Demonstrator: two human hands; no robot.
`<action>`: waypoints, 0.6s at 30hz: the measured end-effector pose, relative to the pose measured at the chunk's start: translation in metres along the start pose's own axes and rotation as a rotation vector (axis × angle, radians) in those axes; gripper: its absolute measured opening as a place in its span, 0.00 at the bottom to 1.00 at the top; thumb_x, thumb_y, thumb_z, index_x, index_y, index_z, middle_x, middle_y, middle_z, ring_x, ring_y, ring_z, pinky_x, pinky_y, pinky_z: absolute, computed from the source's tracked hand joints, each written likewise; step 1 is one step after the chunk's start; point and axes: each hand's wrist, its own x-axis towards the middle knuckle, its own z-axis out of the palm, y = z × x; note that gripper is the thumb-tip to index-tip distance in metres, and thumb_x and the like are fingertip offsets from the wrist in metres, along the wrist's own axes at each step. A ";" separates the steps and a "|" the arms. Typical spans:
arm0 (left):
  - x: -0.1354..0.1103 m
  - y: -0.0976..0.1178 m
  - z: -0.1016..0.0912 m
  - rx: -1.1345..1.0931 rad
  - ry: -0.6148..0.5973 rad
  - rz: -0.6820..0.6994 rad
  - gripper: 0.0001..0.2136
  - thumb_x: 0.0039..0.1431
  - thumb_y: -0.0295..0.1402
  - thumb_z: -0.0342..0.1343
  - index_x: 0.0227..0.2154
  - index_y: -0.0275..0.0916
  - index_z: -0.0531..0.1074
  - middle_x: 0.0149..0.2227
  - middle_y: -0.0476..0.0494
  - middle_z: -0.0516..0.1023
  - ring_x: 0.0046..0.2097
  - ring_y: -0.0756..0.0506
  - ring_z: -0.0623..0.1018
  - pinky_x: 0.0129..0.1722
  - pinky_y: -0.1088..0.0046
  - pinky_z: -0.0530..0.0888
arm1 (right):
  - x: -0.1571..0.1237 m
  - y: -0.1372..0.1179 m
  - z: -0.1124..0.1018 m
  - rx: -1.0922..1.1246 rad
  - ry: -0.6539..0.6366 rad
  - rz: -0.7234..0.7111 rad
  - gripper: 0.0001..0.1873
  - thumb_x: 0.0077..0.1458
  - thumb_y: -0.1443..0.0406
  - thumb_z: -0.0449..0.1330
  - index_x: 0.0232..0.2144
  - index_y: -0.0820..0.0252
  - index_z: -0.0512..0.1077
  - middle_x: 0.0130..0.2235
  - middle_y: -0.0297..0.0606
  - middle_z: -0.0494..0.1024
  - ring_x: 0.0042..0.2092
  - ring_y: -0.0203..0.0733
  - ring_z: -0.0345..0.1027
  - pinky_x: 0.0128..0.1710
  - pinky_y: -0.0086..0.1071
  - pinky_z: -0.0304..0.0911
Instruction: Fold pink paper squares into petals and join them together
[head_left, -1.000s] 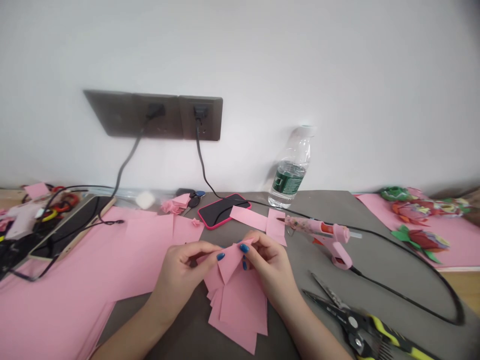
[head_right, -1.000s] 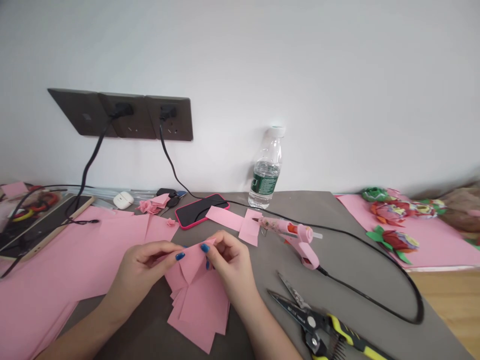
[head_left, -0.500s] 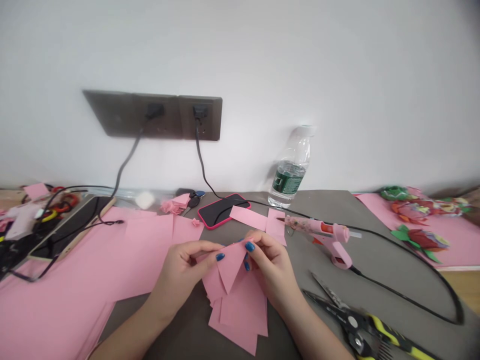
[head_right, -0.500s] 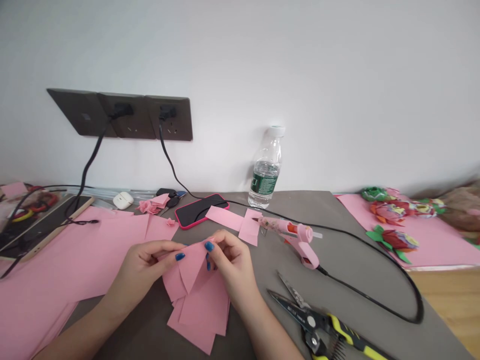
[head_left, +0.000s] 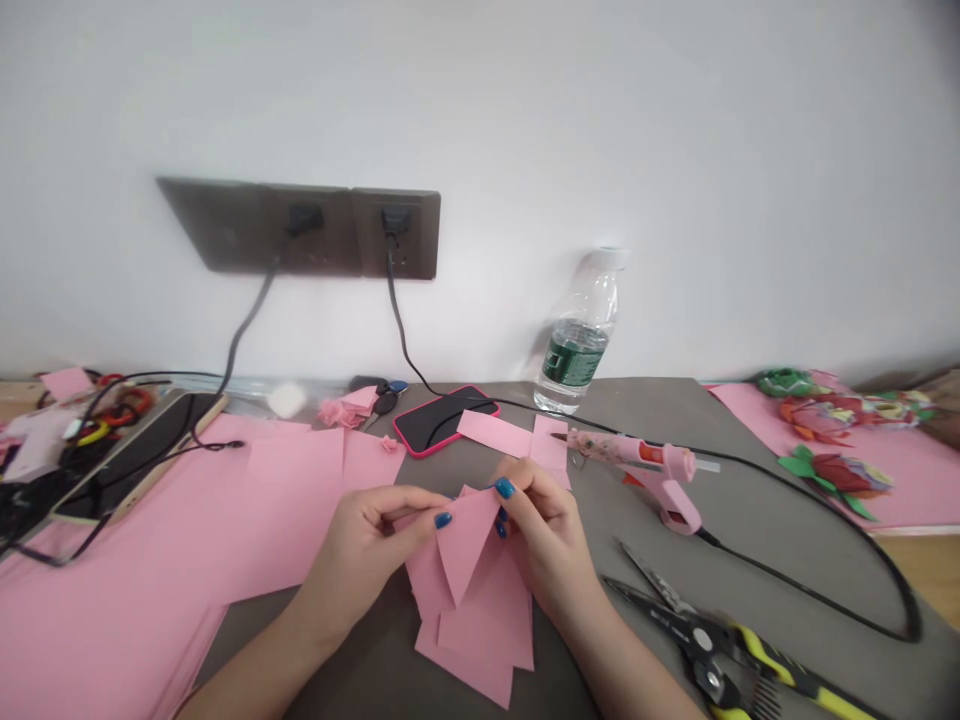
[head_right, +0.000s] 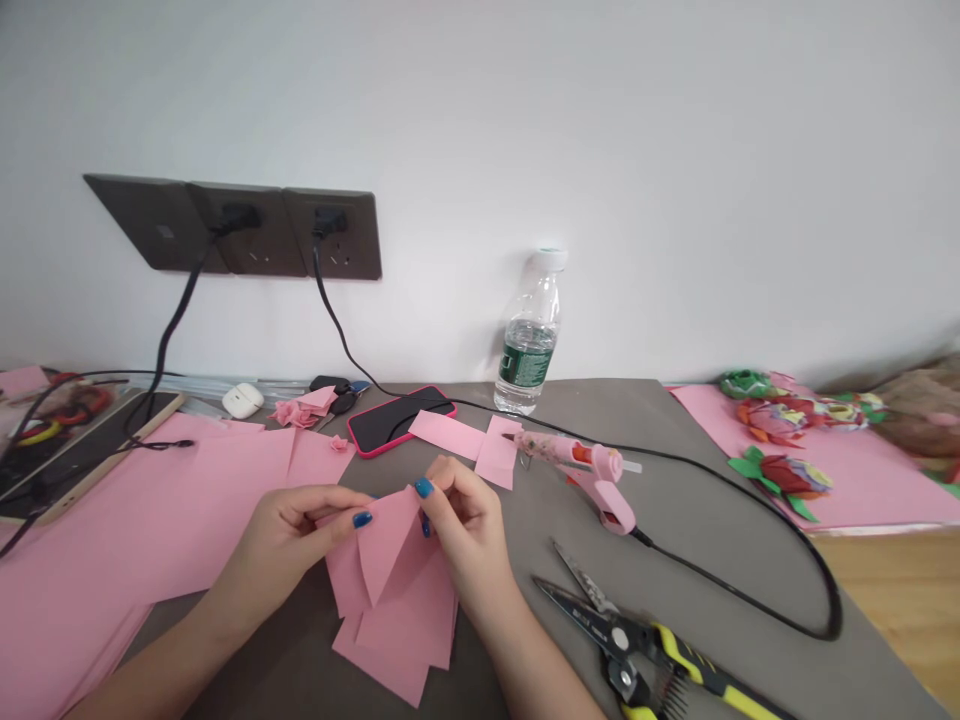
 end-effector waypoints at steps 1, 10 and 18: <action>0.000 0.000 0.000 0.003 0.001 0.001 0.06 0.58 0.34 0.64 0.35 0.42 0.85 0.35 0.46 0.86 0.39 0.44 0.83 0.40 0.75 0.79 | 0.000 -0.001 0.000 -0.021 0.005 0.010 0.22 0.62 0.56 0.61 0.20 0.58 0.65 0.22 0.31 0.64 0.25 0.35 0.56 0.26 0.31 0.52; 0.003 0.002 -0.001 -0.003 0.055 -0.004 0.07 0.57 0.34 0.64 0.36 0.43 0.85 0.32 0.47 0.86 0.38 0.46 0.83 0.36 0.79 0.78 | 0.002 -0.005 -0.001 -0.018 0.018 0.057 0.14 0.57 0.53 0.65 0.32 0.57 0.73 0.25 0.30 0.69 0.23 0.33 0.58 0.23 0.28 0.53; -0.001 0.007 0.000 0.064 0.041 0.058 0.06 0.58 0.32 0.63 0.34 0.43 0.85 0.32 0.46 0.86 0.37 0.45 0.84 0.39 0.76 0.80 | 0.004 -0.007 -0.001 -0.053 0.000 -0.031 0.16 0.60 0.55 0.63 0.24 0.57 0.68 0.24 0.30 0.64 0.25 0.35 0.55 0.26 0.30 0.52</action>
